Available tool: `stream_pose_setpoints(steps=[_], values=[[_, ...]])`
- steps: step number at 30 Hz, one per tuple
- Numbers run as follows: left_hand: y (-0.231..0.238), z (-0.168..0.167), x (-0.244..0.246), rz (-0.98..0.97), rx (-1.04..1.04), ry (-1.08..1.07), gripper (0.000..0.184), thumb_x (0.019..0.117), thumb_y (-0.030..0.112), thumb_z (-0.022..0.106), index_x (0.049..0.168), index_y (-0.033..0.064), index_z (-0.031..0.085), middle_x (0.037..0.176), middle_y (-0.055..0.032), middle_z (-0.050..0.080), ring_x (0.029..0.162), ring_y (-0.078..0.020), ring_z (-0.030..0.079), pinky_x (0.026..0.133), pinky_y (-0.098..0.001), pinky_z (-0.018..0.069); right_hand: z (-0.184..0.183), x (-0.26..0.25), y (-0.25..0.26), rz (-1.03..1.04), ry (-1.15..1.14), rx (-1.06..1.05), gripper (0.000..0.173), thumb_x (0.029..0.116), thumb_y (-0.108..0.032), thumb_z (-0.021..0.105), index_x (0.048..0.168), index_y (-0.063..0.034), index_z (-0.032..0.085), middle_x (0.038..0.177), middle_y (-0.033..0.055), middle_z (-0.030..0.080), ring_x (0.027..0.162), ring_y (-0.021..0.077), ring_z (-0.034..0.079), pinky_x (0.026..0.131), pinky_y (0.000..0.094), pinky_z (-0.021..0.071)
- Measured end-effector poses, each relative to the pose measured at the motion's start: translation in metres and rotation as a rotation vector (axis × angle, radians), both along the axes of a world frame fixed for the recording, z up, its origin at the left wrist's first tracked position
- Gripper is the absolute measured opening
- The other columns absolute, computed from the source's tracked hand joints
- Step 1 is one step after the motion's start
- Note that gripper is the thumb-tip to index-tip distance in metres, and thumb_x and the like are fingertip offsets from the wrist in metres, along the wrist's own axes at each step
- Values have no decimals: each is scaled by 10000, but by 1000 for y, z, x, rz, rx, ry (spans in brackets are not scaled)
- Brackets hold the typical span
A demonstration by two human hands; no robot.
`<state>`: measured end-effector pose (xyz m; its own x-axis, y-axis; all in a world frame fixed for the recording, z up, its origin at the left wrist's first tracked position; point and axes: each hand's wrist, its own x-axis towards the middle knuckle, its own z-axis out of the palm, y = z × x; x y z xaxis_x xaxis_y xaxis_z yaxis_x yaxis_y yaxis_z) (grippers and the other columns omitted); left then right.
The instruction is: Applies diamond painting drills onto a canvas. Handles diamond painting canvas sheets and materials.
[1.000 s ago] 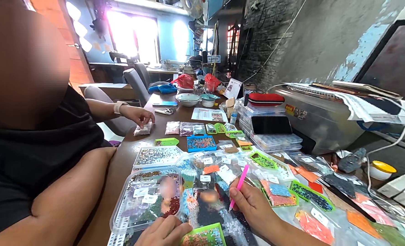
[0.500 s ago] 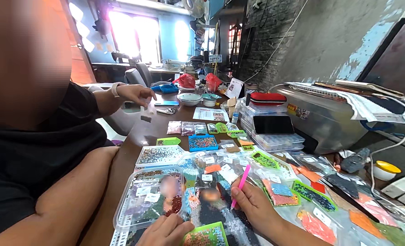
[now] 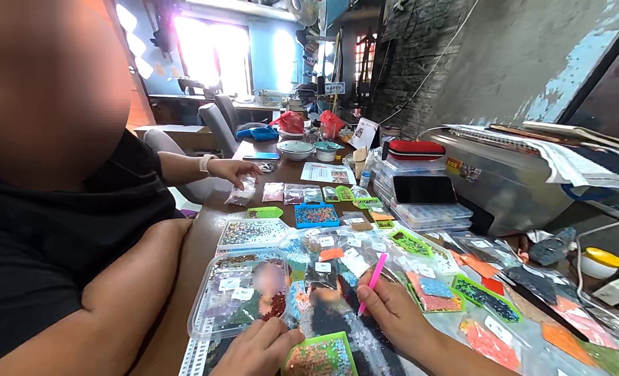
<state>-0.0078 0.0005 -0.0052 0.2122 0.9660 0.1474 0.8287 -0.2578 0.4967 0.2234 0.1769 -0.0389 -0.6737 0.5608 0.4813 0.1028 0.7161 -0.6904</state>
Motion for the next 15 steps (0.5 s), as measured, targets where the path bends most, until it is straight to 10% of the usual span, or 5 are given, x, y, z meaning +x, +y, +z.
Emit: stream_pose_setpoints(steps=[15], values=[[2, -13, -2, -42, 160, -10, 471, 928, 355, 722, 1242, 6, 682, 1081, -226, 676, 984, -419, 654, 832, -554, 543, 10, 0, -24, 221, 184, 58, 371, 1103, -355, 438, 966, -47, 595, 770, 0, 588, 677, -37, 554, 632, 121, 473]])
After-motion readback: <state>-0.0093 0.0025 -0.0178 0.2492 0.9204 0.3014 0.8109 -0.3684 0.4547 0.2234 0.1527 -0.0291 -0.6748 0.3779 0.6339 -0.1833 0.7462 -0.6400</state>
